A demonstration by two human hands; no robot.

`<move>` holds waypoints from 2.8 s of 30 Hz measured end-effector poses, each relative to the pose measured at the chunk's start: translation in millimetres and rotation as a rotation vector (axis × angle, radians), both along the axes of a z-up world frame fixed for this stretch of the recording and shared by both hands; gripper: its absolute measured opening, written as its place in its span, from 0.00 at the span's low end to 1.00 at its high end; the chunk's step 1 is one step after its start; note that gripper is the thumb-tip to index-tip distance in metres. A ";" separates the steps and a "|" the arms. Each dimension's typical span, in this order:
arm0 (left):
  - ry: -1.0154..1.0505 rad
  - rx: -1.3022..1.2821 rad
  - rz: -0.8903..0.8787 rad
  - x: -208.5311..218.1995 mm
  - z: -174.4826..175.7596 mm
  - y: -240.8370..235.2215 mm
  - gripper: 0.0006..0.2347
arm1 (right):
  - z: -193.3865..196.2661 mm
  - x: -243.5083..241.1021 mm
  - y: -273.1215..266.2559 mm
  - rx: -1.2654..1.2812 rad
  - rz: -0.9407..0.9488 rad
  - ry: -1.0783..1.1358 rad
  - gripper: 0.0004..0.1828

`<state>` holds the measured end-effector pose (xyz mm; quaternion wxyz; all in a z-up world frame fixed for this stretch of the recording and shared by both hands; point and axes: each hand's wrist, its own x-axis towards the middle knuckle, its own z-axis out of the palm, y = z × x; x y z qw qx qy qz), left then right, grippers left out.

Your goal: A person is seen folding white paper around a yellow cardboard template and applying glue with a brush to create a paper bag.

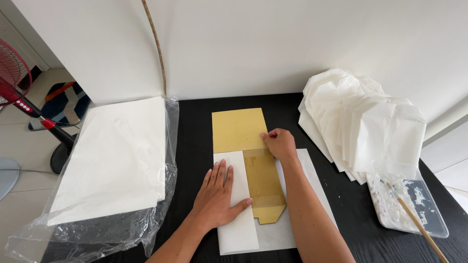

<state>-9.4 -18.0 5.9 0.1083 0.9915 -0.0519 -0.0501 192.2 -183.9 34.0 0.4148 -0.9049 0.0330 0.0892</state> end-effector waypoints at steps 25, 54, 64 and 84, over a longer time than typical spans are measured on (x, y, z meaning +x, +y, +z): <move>-0.018 -0.023 -0.084 -8.2 29.4 -5.9 0.51 | 25.5 -25.2 4.6 -0.147 0.112 -0.014 0.14; 0.562 -0.110 0.015 4.6 87.4 -8.2 0.40 | 29.4 -221.7 -24.4 -0.275 1.321 -0.650 0.42; 0.639 -0.156 0.063 7.3 100.7 -10.0 0.41 | 34.7 -216.1 -22.6 -0.270 1.475 -0.491 0.60; 0.240 0.012 -0.025 -5.8 55.1 -12.5 0.51 | -19.4 -260.0 -153.9 -0.611 0.030 0.135 0.60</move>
